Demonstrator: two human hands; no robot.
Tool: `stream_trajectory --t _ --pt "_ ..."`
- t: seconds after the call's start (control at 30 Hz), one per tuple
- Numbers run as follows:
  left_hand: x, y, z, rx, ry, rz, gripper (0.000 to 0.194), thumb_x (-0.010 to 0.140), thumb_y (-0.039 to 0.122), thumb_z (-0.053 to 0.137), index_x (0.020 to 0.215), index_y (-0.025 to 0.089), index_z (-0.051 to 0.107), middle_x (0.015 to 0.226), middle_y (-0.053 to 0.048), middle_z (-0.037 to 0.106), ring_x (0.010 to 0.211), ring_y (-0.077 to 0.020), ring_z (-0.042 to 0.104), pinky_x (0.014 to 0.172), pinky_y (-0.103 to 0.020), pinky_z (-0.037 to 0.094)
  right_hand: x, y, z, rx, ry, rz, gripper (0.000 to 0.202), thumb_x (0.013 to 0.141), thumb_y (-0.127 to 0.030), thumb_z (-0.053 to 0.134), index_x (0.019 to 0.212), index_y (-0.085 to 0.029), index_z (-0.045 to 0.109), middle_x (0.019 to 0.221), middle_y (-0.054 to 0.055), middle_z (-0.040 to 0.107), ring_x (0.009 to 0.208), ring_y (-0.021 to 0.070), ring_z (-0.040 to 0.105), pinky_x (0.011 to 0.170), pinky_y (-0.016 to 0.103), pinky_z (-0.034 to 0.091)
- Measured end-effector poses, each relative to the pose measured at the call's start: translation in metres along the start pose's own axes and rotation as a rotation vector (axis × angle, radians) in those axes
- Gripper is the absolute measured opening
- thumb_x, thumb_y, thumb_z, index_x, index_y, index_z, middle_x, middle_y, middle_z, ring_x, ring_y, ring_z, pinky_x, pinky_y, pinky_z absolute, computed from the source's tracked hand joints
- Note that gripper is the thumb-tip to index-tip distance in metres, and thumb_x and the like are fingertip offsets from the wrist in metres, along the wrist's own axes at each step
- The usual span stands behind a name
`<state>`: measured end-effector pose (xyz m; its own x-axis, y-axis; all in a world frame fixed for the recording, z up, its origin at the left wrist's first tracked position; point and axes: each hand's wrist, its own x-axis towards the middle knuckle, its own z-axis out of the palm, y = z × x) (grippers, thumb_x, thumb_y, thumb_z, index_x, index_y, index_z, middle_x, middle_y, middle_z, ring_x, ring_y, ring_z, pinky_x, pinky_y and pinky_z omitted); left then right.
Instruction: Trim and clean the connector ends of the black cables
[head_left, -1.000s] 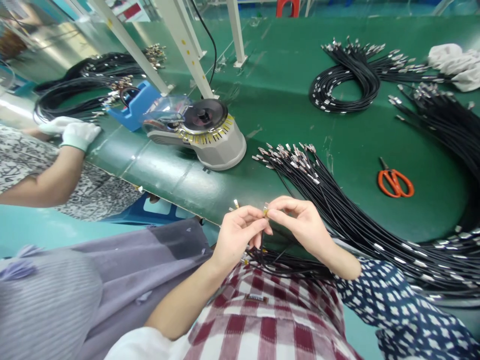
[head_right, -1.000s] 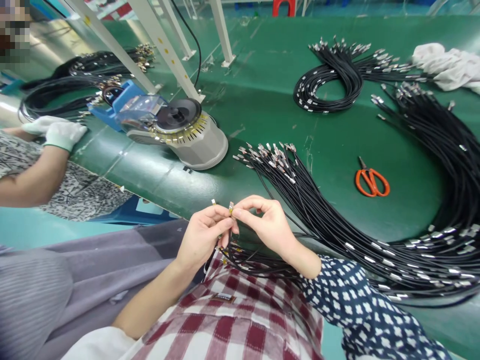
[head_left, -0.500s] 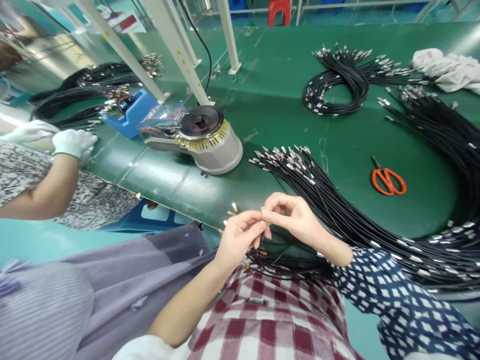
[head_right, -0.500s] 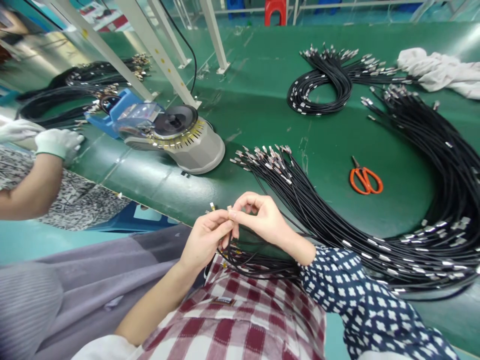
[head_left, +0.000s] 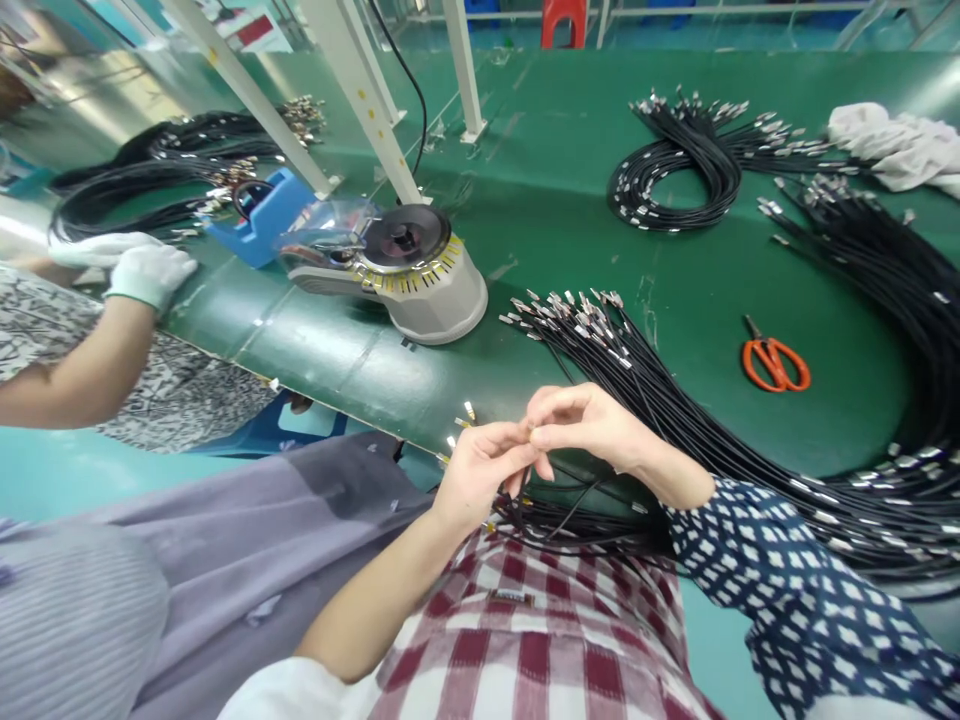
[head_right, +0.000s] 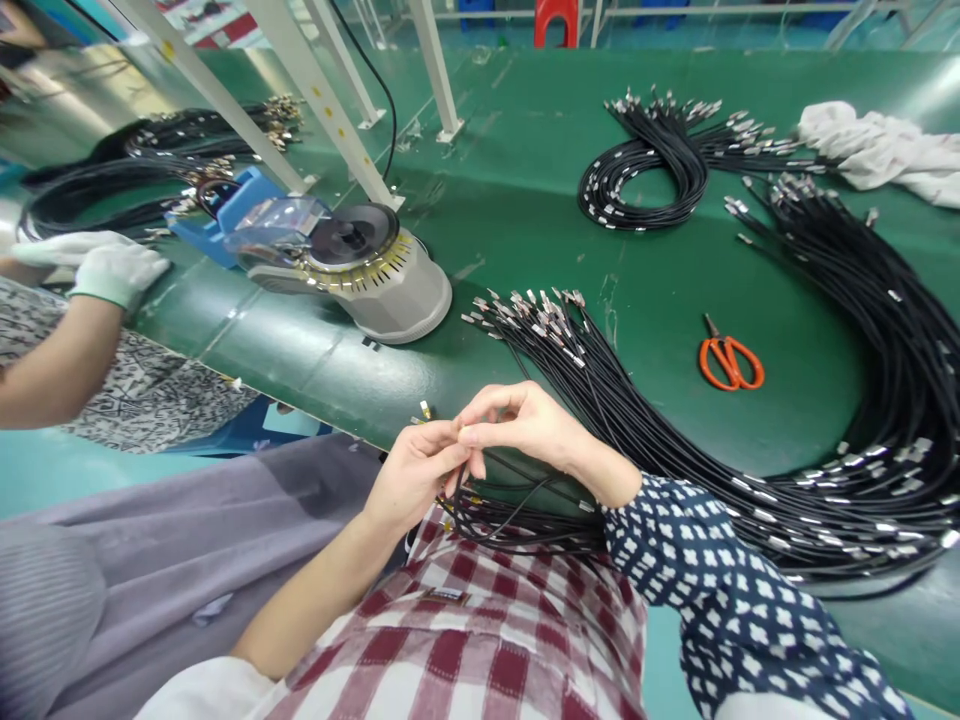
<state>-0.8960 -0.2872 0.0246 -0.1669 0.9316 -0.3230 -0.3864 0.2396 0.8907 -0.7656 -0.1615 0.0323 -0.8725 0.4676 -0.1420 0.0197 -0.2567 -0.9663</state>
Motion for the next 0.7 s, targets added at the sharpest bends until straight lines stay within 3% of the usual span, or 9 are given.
stream_trajectory --t 0.1,0.2,0.37,0.43,0.6,0.7 --pt "0.000 -0.001 -0.005 -0.013 -0.125 -0.083 0.032 0.076 0.044 0.077 0.077 0.012 0.072 0.060 -0.005 0.070 0.037 -0.0060 0.047 0.036 -0.018 0.032 0.004 -0.009 -0.005 -0.113 -0.112 -0.079 0.021 0.069 -0.037 0.083 0.068 -0.019 0.071 0.078 0.000 0.064 0.068 0.0130 0.059 0.064 0.027 0.047" --pt "0.001 -0.003 -0.009 -0.125 -0.232 -0.172 0.036 0.072 0.049 0.079 0.076 0.013 0.071 0.056 -0.004 0.067 0.038 -0.0076 0.048 0.034 -0.019 0.028 0.005 -0.021 -0.007 -0.237 -0.158 -0.153 0.019 0.075 -0.036 0.079 0.071 -0.019 0.072 0.079 0.001 0.067 0.072 0.0144 0.061 0.069 0.028 0.049" --pt "0.005 -0.013 -0.010 -0.384 -0.243 -0.236 0.035 0.069 0.045 0.082 0.072 0.015 0.064 0.049 0.002 0.056 0.036 -0.0058 0.040 0.039 -0.020 0.029 0.005 -0.026 -0.001 -0.384 -0.142 -0.253 0.014 0.087 -0.029 0.067 0.079 -0.018 0.071 0.084 0.003 0.070 0.079 0.0163 0.064 0.076 0.029 0.051" --pt "0.007 -0.015 -0.010 -0.456 -0.218 -0.233 0.036 0.067 0.044 0.084 0.073 0.016 0.062 0.048 0.004 0.053 0.034 -0.0049 0.036 0.040 -0.020 0.030 0.006 -0.019 -0.002 -0.456 -0.047 -0.255 0.015 0.089 -0.029 0.063 0.083 -0.018 0.071 0.085 0.003 0.071 0.078 0.0163 0.065 0.075 0.029 0.050" --pt "0.010 -0.011 -0.019 -0.453 -0.171 -0.172 0.037 0.070 0.043 0.082 0.078 0.016 0.059 0.052 0.006 0.052 0.034 -0.0037 0.036 0.039 -0.018 0.030 0.006 -0.003 -0.028 -0.793 0.359 -0.208 0.016 0.092 -0.030 0.058 0.088 -0.020 0.071 0.093 0.005 0.073 0.083 0.0193 0.066 0.073 0.031 0.049" --pt "0.005 -0.005 -0.029 -0.273 -0.019 -0.088 0.034 0.073 0.043 0.080 0.080 0.016 0.060 0.061 0.002 0.060 0.037 -0.0045 0.043 0.037 -0.018 0.030 0.003 0.001 -0.043 -1.118 0.443 -0.116 0.016 0.091 -0.030 0.058 0.091 -0.022 0.071 0.096 0.005 0.072 0.079 0.0199 0.066 0.071 0.032 0.047"
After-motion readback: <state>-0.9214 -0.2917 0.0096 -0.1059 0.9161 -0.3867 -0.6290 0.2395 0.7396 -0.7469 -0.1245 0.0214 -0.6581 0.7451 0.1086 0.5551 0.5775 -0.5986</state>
